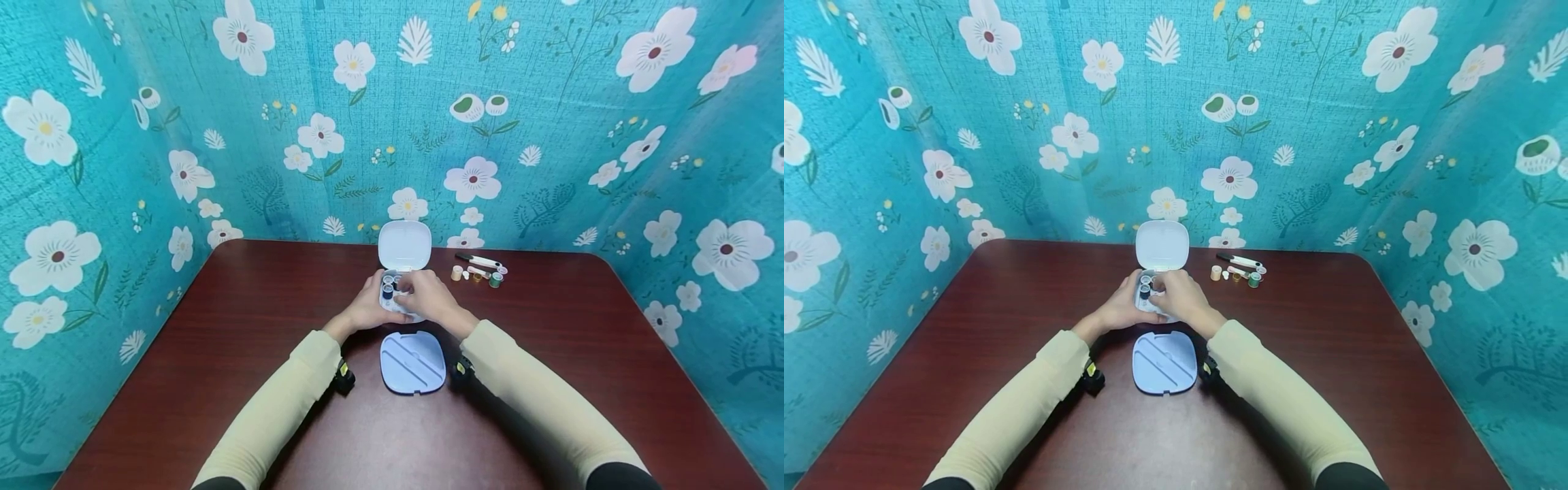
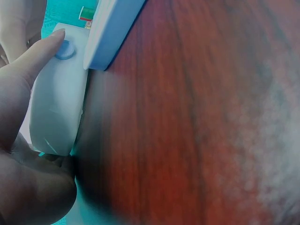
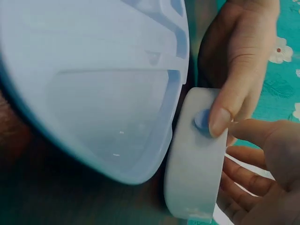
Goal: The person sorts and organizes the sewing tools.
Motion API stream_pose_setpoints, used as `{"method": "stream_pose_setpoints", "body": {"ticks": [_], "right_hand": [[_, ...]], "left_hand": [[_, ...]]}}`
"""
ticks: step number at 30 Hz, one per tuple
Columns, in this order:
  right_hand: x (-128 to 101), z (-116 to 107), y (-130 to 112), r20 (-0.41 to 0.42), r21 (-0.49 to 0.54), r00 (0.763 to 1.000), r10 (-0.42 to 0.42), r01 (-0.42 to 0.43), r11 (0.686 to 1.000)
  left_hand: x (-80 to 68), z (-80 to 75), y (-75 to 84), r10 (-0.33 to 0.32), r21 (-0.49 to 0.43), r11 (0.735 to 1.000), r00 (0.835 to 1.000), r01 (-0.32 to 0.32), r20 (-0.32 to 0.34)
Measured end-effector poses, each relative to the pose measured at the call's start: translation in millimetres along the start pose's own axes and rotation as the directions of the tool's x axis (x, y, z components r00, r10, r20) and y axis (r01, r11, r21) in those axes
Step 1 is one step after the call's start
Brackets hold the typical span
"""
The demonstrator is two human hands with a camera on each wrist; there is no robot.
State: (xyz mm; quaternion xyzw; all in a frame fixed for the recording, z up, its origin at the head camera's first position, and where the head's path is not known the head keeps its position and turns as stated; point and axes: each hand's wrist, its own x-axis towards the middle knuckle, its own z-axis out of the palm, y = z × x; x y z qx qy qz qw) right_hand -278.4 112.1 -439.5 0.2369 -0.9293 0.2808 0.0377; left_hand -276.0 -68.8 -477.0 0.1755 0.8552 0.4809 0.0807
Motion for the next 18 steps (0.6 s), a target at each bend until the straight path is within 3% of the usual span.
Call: {"method": "stream_pose_setpoints", "body": {"ticks": [7,18], "right_hand": [[-10,-8,7,0.017,0.032,1.0,-0.002,0.001,0.999],[-21,-20,19,-0.04,0.037,0.999,-0.014,0.015,0.999]], "left_hand": [[0.1,2.4,-2.8,0.001,0.009,1.0,1.0,-0.001,-0.01],[0.7,2.3,-1.3,0.018,0.024,1.0,0.999,-0.018,-0.031]]}}
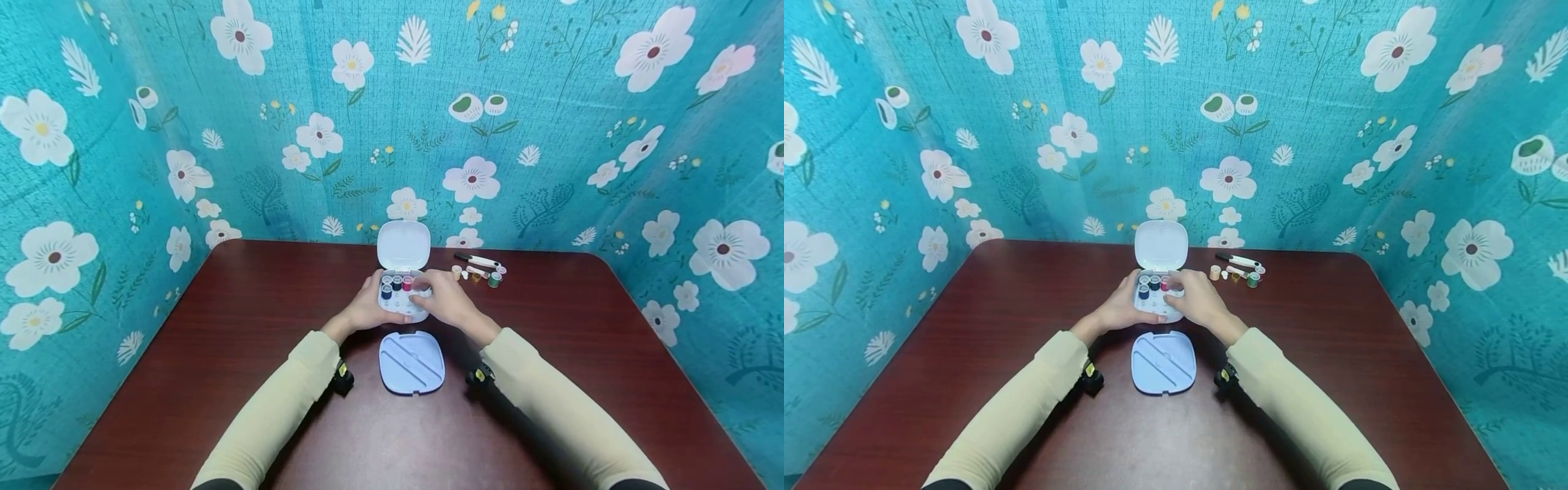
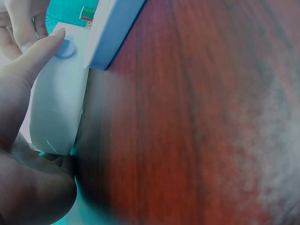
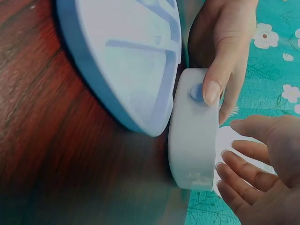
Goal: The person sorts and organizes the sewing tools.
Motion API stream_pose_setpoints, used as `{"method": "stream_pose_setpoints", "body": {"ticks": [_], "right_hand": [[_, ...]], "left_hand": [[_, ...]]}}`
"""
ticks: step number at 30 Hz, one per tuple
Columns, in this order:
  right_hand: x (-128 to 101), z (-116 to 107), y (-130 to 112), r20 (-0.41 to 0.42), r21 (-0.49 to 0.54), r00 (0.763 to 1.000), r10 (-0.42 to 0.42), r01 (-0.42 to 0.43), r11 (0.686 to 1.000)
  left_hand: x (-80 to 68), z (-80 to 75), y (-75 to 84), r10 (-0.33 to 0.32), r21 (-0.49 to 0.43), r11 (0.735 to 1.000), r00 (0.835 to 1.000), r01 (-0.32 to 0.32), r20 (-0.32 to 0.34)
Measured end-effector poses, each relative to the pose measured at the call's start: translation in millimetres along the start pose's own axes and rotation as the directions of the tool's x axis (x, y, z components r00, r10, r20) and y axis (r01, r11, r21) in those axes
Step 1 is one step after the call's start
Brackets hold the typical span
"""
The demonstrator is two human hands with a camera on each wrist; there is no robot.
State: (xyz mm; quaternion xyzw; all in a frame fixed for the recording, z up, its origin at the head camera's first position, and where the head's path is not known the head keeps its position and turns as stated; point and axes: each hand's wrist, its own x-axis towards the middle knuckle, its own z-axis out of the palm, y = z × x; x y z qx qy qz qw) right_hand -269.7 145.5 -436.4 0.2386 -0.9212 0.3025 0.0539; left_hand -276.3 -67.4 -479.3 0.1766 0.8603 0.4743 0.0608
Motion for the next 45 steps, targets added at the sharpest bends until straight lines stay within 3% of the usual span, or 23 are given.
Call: {"method": "stream_pose_setpoints", "body": {"ticks": [13,21,30,39,45], "right_hand": [[-12,-13,20,-0.016,0.067,0.999,0.05,-0.049,0.997],[-20,-23,35,-0.072,0.015,0.996,0.043,-0.042,0.999],[-30,-31,60,-0.108,0.003,0.989,0.105,-0.105,0.994],[-28,-31,78,-0.157,0.09,0.972,0.176,-0.163,0.982],[-22,-30,85,-0.191,0.136,0.946,0.26,-0.237,0.962]], "left_hand": [[-1.4,-1.5,2.6,-0.011,0.007,1.0,1.0,0.011,-0.003],[-0.2,0.2,-0.5,-0.021,0.011,1.0,1.0,0.021,0.001],[-0.2,0.1,-0.9,-0.052,0.02,0.998,0.999,0.052,0.003],[-0.8,0.1,-0.2,-0.059,0.03,0.998,0.998,0.058,0.014],[-0.6,-0.9,2.1,-0.066,0.029,0.997,0.998,0.065,0.018]]}}
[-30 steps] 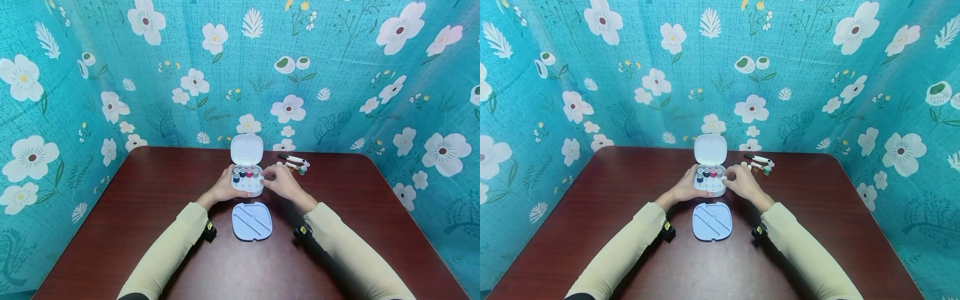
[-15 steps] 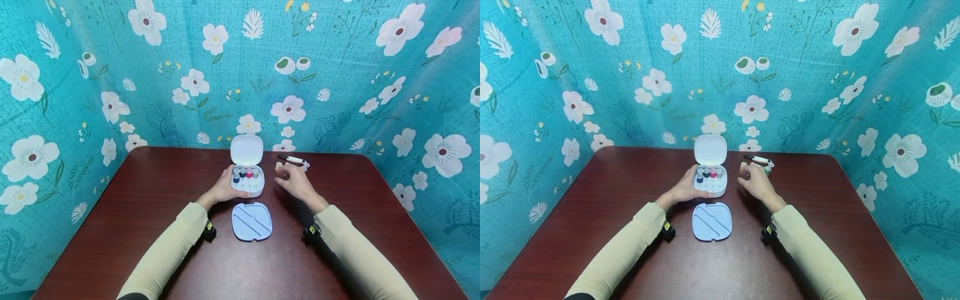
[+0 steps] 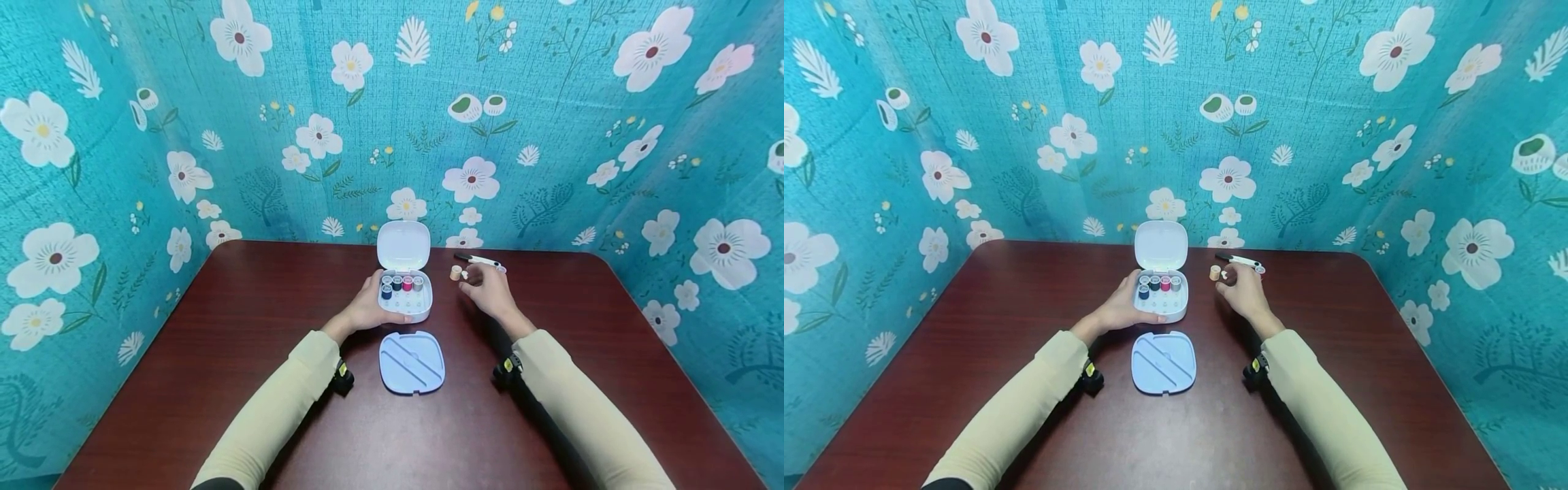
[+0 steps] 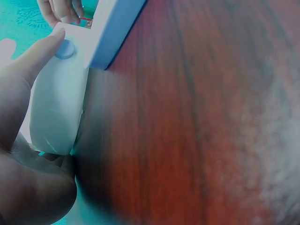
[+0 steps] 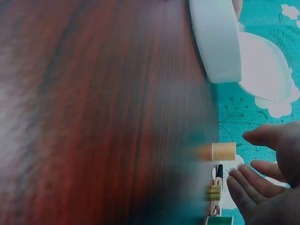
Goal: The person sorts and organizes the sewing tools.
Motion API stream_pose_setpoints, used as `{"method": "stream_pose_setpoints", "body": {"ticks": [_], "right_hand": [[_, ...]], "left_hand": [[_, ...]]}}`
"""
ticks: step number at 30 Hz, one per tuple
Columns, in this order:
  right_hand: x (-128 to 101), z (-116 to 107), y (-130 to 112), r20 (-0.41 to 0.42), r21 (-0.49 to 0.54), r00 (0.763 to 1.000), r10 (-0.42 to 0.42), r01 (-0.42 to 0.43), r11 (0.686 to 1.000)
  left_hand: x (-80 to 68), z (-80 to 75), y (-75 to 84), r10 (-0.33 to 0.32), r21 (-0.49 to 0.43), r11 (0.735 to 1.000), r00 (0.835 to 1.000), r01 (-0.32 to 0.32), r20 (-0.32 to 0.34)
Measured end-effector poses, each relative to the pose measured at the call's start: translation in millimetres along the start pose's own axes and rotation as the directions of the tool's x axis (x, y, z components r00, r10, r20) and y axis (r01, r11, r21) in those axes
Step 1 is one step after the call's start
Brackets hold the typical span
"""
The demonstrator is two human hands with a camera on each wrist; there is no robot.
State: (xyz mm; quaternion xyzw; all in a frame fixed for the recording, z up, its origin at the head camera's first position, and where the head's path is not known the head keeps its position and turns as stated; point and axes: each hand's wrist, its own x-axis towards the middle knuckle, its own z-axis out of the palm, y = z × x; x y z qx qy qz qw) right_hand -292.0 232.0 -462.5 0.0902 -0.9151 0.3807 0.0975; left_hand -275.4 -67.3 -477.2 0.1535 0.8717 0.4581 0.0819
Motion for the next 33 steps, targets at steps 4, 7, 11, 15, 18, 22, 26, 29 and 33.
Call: {"method": "stream_pose_setpoints", "body": {"ticks": [4,7,11,15,18,22,26,29,33], "right_hand": [[6,4,2,-0.022,0.029,0.997,0.075,-0.074,0.997],[9,8,3,-0.037,0.058,0.993,0.116,-0.114,0.992],[13,14,3,-0.044,0.095,0.985,0.167,-0.162,0.982],[16,20,3,-0.042,0.101,0.976,0.215,-0.21,0.972],[18,23,1,-0.053,0.089,0.969,0.24,-0.235,0.968],[20,25,-2,-0.076,0.082,0.963,0.258,-0.252,0.964],[23,27,-3,-0.083,0.079,0.958,0.276,-0.27,0.96],[25,29,-2,-0.091,0.078,0.953,0.289,-0.282,0.956],[28,34,-1,-0.116,0.067,0.951,0.288,-0.282,0.957]], "left_hand": [[-0.1,-0.6,0.7,0.003,-0.008,1.0,1.0,-0.003,0.0],[-0.6,-0.4,0.5,0.0,-0.011,1.0,1.0,0.0,0.002],[-1.5,-0.3,0.7,0.0,-0.017,1.0,1.0,0.0,0.0],[-0.8,0.5,-0.6,0.003,-0.014,1.0,1.0,-0.003,-0.003],[0.3,1.3,-2.3,0.005,-0.008,1.0,1.0,-0.005,-0.003],[1.4,1.9,-3.7,0.011,0.0,1.0,1.0,-0.011,-0.005],[1.6,1.8,-3.8,0.017,0.006,1.0,1.0,-0.017,-0.009],[1.3,1.7,-3.5,0.015,0.004,1.0,1.0,-0.015,-0.009],[1.4,1.5,-3.8,0.012,0.002,1.0,1.0,-0.012,-0.007]]}}
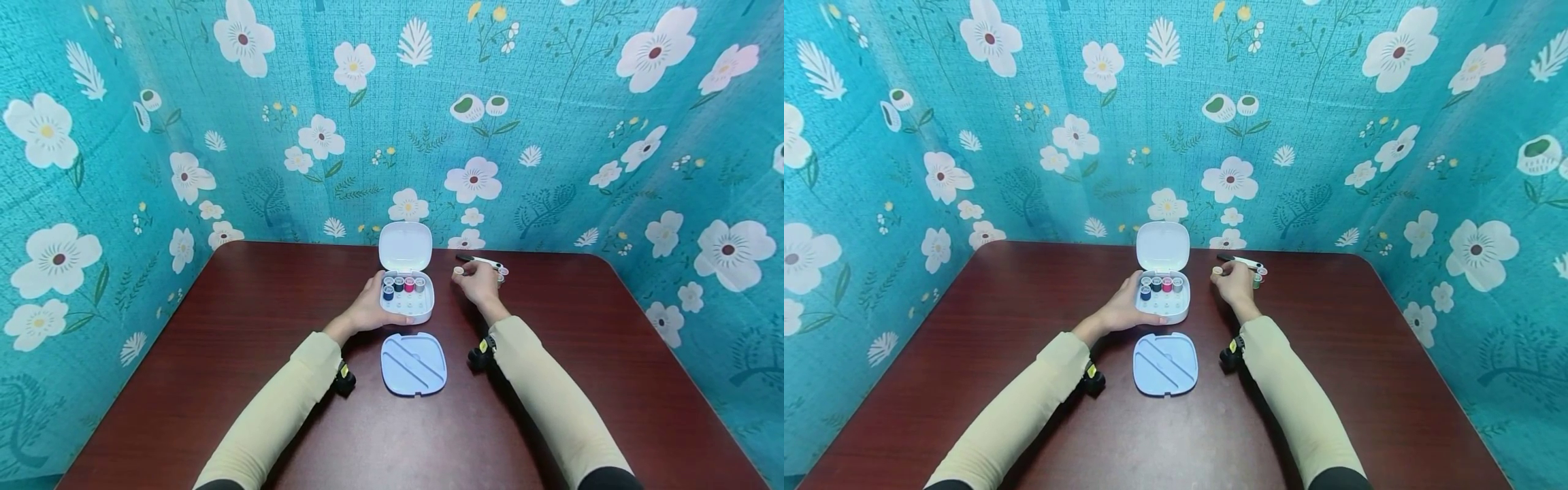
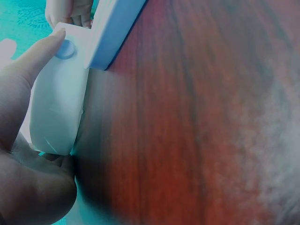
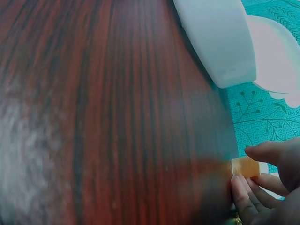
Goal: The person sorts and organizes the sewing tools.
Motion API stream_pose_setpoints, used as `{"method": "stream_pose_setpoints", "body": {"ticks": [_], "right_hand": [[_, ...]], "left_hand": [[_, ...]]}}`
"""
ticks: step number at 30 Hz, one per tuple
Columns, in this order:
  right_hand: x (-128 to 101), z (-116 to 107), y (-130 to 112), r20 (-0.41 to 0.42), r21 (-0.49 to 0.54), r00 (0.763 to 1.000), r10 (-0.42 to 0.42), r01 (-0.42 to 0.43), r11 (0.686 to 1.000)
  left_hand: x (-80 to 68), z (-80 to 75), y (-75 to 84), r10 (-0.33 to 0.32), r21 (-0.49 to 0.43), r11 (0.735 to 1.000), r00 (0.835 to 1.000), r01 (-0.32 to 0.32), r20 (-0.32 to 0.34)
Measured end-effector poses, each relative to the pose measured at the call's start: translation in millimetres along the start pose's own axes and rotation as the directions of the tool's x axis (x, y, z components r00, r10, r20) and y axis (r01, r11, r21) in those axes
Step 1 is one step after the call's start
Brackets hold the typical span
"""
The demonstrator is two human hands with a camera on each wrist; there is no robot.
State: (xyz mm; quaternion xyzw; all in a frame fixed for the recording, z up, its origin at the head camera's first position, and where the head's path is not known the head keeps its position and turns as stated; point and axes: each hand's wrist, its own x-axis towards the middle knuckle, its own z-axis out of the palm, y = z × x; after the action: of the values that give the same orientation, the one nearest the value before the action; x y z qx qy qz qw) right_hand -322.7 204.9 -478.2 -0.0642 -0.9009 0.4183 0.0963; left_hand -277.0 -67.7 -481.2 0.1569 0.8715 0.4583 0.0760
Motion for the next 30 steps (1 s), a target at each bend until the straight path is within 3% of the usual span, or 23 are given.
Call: {"method": "stream_pose_setpoints", "body": {"ticks": [8,16,25,30], "right_hand": [[0,5,-2,-0.006,0.031,1.0,0.012,-0.012,0.999],[-4,4,-6,0.046,0.115,0.998,0.047,-0.052,0.992],[-9,1,-10,0.148,0.287,0.987,0.065,-0.106,0.952],[-12,0,-12,0.182,0.331,0.982,0.051,-0.11,0.937]], "left_hand": [[0.4,1.2,-0.9,0.002,0.002,1.0,1.0,-0.002,0.0],[-0.4,-0.6,3.0,0.0,-0.004,1.0,1.0,0.0,-0.002],[0.3,-1.3,1.8,-0.009,-0.013,1.0,1.0,0.009,0.004],[1.2,-1.6,1.2,-0.011,-0.013,1.0,1.0,0.011,0.007]]}}
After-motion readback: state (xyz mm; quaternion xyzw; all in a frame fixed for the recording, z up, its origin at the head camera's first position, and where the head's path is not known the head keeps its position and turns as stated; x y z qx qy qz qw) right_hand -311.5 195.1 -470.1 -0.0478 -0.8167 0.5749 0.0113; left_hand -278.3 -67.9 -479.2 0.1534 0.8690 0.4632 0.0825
